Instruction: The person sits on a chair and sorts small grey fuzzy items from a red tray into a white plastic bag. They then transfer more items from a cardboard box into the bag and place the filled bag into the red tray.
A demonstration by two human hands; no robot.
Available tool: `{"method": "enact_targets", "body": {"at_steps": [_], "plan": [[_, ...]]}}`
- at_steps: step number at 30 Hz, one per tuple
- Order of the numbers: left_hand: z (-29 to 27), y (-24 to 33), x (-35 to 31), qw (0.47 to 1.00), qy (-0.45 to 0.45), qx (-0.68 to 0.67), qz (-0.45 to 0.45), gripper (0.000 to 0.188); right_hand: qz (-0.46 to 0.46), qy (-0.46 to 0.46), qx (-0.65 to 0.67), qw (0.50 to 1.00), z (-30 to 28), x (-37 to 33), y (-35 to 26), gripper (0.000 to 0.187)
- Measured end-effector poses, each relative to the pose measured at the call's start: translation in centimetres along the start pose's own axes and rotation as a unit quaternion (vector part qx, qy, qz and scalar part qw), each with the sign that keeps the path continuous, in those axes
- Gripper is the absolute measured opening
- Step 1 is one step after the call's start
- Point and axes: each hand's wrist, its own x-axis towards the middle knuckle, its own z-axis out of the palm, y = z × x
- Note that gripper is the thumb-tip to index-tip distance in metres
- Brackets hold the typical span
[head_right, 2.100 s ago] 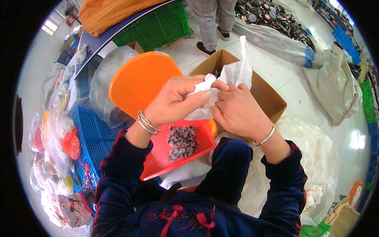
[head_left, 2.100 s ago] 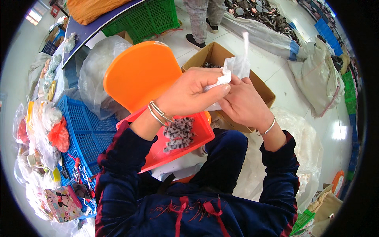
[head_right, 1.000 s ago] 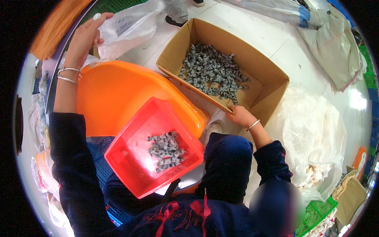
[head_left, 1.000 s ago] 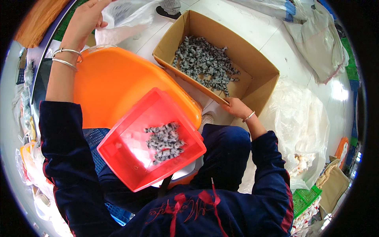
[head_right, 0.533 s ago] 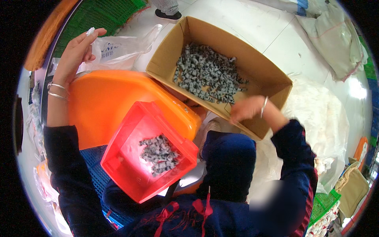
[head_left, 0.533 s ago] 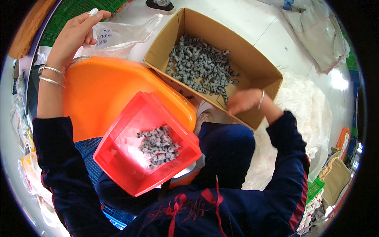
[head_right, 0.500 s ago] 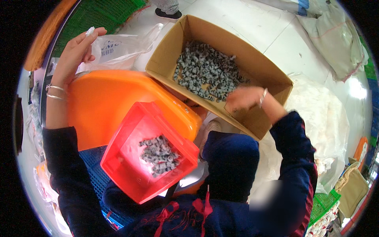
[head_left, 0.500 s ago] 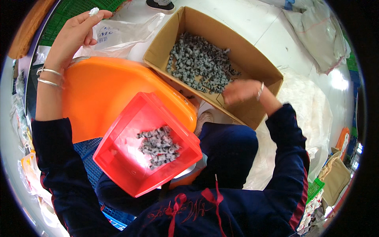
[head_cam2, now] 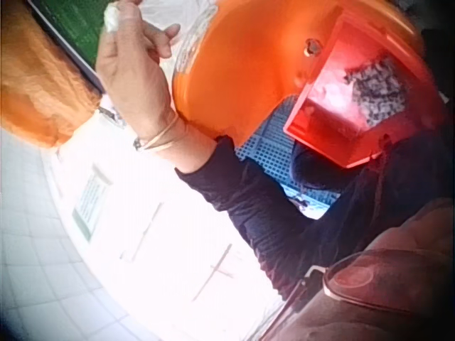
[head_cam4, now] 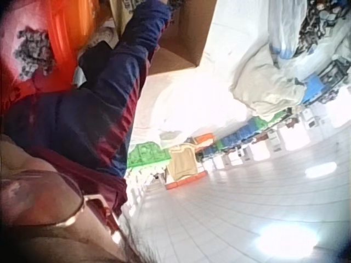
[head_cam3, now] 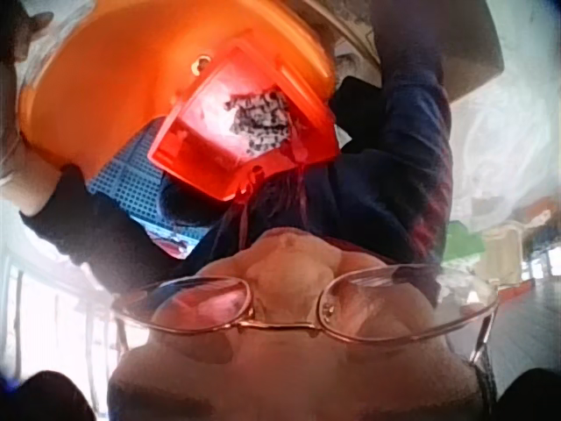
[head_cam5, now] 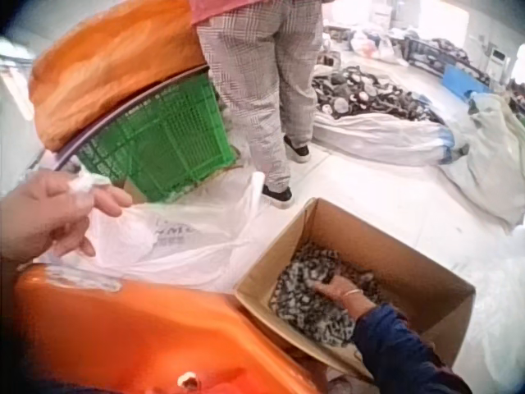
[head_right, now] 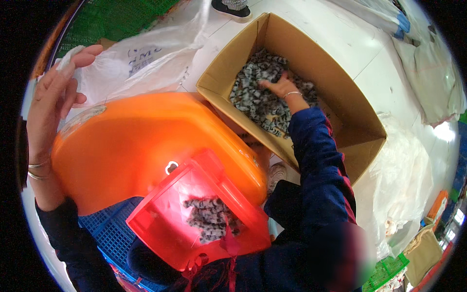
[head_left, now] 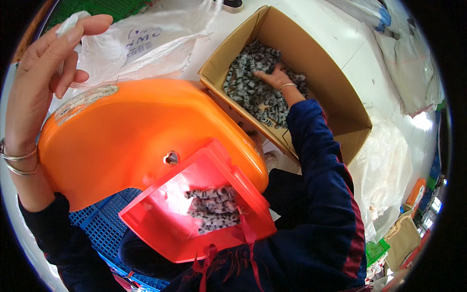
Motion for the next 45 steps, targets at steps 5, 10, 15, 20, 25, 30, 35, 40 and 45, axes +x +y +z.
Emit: {"method": "enact_targets", "body": {"at_steps": [5,10,15,20,25,30,35,40,45], "plan": [[0.1,0.1,0.3,0.996,-0.037,-0.083,-0.009,0.036,0.013,-0.014,-0.258,0.966,5.3,-6.2,-5.9,0.123],[0.4,0.2,0.0,0.995,-0.012,-0.100,-0.003,0.035,-0.071,-0.012,-0.229,0.971,7.9,-4.7,-3.2,0.112],[0.2,0.6,0.0,0.997,-0.003,-0.077,-0.001,0.035,-0.042,-0.006,-0.180,0.983,8.0,-6.3,-5.2,0.115],[-0.1,0.2,0.0,0.998,0.015,-0.042,0.050,0.033,-0.086,0.151,-0.265,0.949,10.7,-5.5,-3.4,0.091],[0.5,1.0,0.4,0.994,0.019,-0.049,0.096,0.028,-0.075,0.089,-0.246,0.962,7.7,-4.3,-0.7,0.085],[2.6,5.7,0.6,0.977,-0.023,-0.104,0.187,0.032,-0.098,0.043,-0.208,0.972,-0.9,-9.6,0.9,0.078],[5.0,9.9,1.0,0.956,-0.060,-0.213,0.193,0.039,-0.244,0.201,-0.003,0.949,-9.0,-16.6,3.9,0.081],[9.0,12.7,2.3,0.927,-0.092,-0.316,0.179,0.042,-0.293,0.326,0.158,0.885,-13.4,-23.9,7.0,0.050],[10.8,16.8,1.7,0.909,-0.147,-0.328,0.208,0.039,-0.337,0.390,0.189,0.836,-15.2,-29.2,7.5,0.033]]}}
